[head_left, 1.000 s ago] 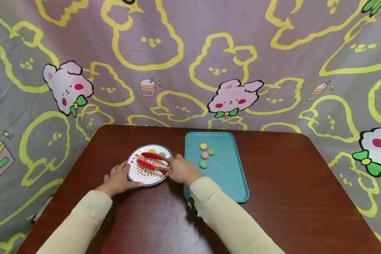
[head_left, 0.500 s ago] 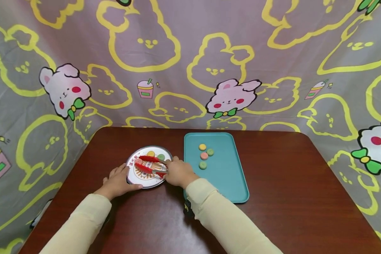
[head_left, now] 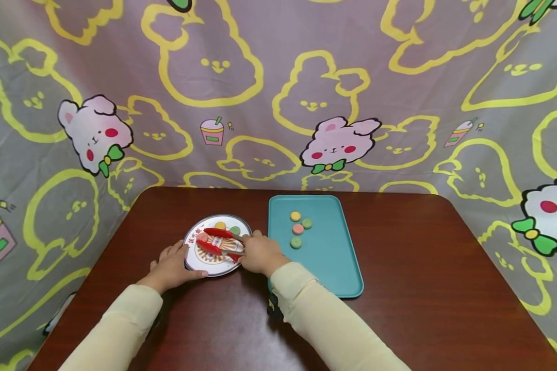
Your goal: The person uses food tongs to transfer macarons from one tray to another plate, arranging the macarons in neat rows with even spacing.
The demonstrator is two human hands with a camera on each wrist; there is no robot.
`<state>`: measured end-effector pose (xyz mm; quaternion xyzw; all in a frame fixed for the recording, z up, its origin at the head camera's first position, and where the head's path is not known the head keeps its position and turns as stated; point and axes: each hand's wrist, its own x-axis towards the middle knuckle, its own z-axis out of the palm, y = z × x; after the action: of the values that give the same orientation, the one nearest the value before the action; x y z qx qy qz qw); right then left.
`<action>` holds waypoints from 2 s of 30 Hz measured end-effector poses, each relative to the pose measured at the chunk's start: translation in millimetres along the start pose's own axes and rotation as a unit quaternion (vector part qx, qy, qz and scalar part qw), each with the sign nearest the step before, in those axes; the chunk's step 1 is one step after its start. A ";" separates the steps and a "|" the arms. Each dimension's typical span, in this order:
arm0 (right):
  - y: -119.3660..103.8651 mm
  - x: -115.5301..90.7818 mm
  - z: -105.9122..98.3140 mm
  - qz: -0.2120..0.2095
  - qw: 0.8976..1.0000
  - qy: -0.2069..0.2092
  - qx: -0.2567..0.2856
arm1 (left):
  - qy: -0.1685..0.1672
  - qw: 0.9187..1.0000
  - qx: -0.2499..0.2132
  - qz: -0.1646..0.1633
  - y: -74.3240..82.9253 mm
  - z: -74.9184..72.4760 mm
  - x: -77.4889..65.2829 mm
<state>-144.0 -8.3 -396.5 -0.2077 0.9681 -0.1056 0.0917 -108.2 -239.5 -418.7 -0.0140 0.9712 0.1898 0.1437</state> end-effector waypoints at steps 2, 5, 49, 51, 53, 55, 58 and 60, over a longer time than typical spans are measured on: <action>0.9 -0.5 0.3 -0.001 1.000 0.004 0.001 | 0.001 1.000 -0.003 0.001 -0.4 0.5 0.6; 2.6 -1.0 0.2 -0.003 1.000 0.009 0.006 | 0.002 1.000 -0.004 0.001 0.0 0.1 0.6; 80.0 -49.8 -49.1 0.020 0.988 0.081 0.128 | 0.005 1.000 0.000 0.001 -3.4 3.5 0.1; 83.9 -53.0 -51.4 0.028 0.988 0.082 0.130 | 0.006 1.000 0.000 0.003 -2.8 2.9 -0.3; 87.9 -55.5 -53.3 0.034 0.987 0.086 0.129 | 0.007 1.000 0.000 0.004 -2.3 2.5 -0.5; 91.7 -57.8 -54.1 0.036 0.988 0.089 0.124 | 0.008 1.000 0.000 0.006 -1.7 2.1 -1.3; 97.6 -61.1 -54.2 0.037 0.988 0.092 0.119 | 0.010 1.000 -0.001 0.009 -1.3 1.8 -2.7; 101.0 -64.0 -54.5 0.037 0.989 0.091 0.114 | 0.011 1.000 -0.002 0.011 -0.9 1.5 -3.5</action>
<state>-137.4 117.8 -360.1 -0.1498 0.9610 -0.2305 0.0301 -104.3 -239.9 -419.3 -0.0055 0.9724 0.1933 0.1306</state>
